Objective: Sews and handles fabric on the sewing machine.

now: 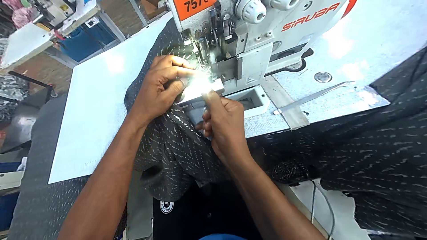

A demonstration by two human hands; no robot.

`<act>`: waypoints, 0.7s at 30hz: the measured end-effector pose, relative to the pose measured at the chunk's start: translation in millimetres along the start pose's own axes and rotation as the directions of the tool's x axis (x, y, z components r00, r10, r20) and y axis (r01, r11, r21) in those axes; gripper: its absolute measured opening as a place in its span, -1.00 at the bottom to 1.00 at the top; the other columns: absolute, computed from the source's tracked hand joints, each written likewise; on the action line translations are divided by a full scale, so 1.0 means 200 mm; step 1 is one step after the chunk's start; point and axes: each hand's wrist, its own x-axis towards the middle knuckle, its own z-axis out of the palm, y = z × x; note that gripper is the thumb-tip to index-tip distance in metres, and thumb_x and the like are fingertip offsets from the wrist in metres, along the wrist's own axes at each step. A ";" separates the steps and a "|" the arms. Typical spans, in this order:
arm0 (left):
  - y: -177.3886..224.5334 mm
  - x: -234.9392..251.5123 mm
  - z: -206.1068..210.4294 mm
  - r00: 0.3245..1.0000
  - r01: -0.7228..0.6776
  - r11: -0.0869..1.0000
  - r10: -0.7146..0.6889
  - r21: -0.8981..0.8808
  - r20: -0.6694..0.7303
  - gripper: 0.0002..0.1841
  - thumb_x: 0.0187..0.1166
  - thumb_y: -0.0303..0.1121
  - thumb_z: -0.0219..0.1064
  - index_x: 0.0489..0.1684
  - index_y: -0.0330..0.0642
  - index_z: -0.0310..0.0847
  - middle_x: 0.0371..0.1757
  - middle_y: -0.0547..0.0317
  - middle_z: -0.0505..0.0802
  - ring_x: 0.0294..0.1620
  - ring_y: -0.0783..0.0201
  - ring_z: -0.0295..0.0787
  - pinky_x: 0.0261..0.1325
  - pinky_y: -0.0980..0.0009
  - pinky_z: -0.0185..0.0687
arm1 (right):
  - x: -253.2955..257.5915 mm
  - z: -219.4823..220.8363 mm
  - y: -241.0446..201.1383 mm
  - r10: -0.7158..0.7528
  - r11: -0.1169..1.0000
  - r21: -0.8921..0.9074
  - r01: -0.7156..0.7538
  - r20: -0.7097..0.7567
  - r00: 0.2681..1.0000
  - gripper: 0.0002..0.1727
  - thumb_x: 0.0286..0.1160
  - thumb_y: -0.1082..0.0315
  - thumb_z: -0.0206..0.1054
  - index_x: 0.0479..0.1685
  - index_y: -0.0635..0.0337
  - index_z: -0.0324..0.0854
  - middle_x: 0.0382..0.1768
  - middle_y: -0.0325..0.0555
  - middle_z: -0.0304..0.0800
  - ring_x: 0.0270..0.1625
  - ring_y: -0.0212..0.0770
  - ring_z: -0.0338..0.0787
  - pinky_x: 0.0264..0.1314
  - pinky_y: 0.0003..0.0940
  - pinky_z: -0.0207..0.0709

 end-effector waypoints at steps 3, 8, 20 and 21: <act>0.04 -0.04 -0.02 0.999 -0.003 0.992 -0.003 0.128 0.049 -0.62 0.67 -0.21 0.16 0.23 -0.10 0.83 0.34 0.17 0.79 0.47 0.12 0.51 0.57 0.03 0.25 | -0.08 -0.09 0.06 -0.298 0.930 -0.212 0.299 0.040 0.954 -0.51 0.76 0.11 0.24 -0.66 0.10 0.58 -0.74 -0.27 0.62 -0.76 -0.37 0.60 -0.77 -0.43 0.51; 0.27 -0.22 0.03 1.000 -0.026 0.976 0.025 0.215 0.005 -0.68 0.59 -0.52 0.24 0.20 -0.24 0.83 0.32 0.03 0.81 0.20 0.17 0.65 0.25 0.27 0.48 | -0.01 -0.13 -0.01 -0.622 0.305 -0.696 0.650 0.371 0.689 -0.53 0.58 0.31 0.28 0.48 0.16 0.61 -0.70 -0.28 0.57 -0.73 -0.29 0.50 -0.71 -0.29 0.34; 0.51 -0.08 0.15 0.989 -0.049 0.996 0.037 -0.081 -0.143 -0.68 0.72 -0.51 0.13 0.27 -0.49 0.67 0.43 -0.17 0.72 0.20 0.26 0.81 0.17 0.41 0.80 | 0.16 -0.24 -0.12 -0.724 0.524 -0.484 0.701 0.180 0.666 -0.68 0.56 0.57 0.25 0.18 0.22 0.80 -0.12 -0.17 0.91 -0.40 -0.58 0.65 -0.33 -0.65 0.53; 0.49 -0.09 0.10 0.989 -0.079 0.997 0.077 -0.014 -0.127 -0.65 0.69 -0.47 0.17 0.33 -0.46 0.65 0.44 -0.16 0.70 0.08 0.31 0.79 0.02 0.46 0.79 | 0.12 -0.24 -0.13 -0.721 0.526 -0.435 0.731 0.227 0.655 -0.69 0.57 0.57 0.27 0.20 0.26 0.78 -0.07 -0.14 0.91 -0.31 -0.55 0.73 -0.23 -0.62 0.63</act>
